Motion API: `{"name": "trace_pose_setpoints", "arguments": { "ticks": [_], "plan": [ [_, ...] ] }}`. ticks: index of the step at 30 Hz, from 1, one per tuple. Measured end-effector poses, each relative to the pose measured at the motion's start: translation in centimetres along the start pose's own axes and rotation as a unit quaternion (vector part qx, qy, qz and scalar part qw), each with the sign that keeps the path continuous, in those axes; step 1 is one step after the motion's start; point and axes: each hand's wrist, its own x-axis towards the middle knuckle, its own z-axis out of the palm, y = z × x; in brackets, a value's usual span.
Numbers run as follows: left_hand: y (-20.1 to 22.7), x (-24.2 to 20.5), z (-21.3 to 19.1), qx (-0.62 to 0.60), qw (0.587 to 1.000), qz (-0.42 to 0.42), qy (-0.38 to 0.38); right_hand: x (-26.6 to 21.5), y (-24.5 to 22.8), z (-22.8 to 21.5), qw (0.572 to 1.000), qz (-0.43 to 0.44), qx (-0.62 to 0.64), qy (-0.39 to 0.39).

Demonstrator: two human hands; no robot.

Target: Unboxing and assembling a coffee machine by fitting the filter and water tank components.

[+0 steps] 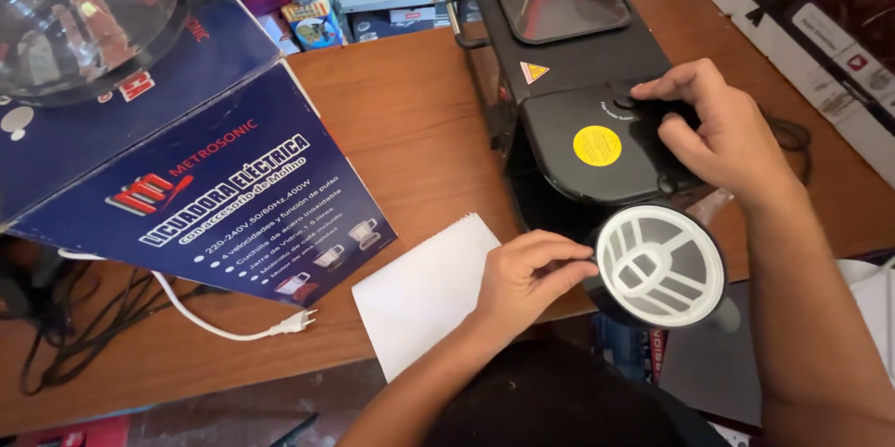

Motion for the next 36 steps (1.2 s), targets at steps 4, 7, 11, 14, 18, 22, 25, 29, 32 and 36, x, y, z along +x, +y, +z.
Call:
{"name": "trace_pose_setpoints", "arguments": {
  "ticks": [4,7,11,14,18,22,25,29,32,36],
  "plan": [
    [1.3,0.7,-0.1,-0.041,0.998,-0.042,-0.003,0.0,-0.4,0.0,1.000,0.012,-0.006,0.001],
    [0.9,0.8,0.0,-0.036,0.992,-0.115,-0.032,0.0,-0.3,0.0,1.000,0.017,-0.007,0.004],
    [-3.0,0.5,0.9,-0.130,0.969,-0.202,-0.060,0.0,0.0,0.1,1.000,0.000,-0.001,0.001],
    [-8.2,1.9,1.1,-0.338,0.874,-0.350,-0.004,0.1,0.3,0.0,1.000,-0.012,0.012,0.001],
    [-4.9,7.6,0.2,-0.563,0.674,-0.467,0.101,0.3,1.5,0.2,0.999,-0.041,0.016,0.003],
    [-6.2,9.9,1.7,-0.637,0.659,-0.394,0.068,0.5,1.5,0.0,0.999,-0.054,0.005,0.003],
    [-5.8,11.5,2.4,-0.658,0.672,-0.332,0.068,0.4,1.4,0.0,1.000,-0.021,0.011,0.002],
    [-6.1,12.3,2.3,-0.635,0.686,-0.348,0.076,0.5,1.4,-0.1,1.000,-0.001,0.023,-0.003],
    [-6.1,12.5,2.3,-0.633,0.682,-0.356,0.083,0.5,1.7,0.0,1.000,-0.015,0.025,-0.008],
    [-5.6,13.0,2.0,-0.601,0.673,-0.420,0.102,0.6,2.0,0.0,0.999,-0.034,0.033,-0.013]
  ]
}}
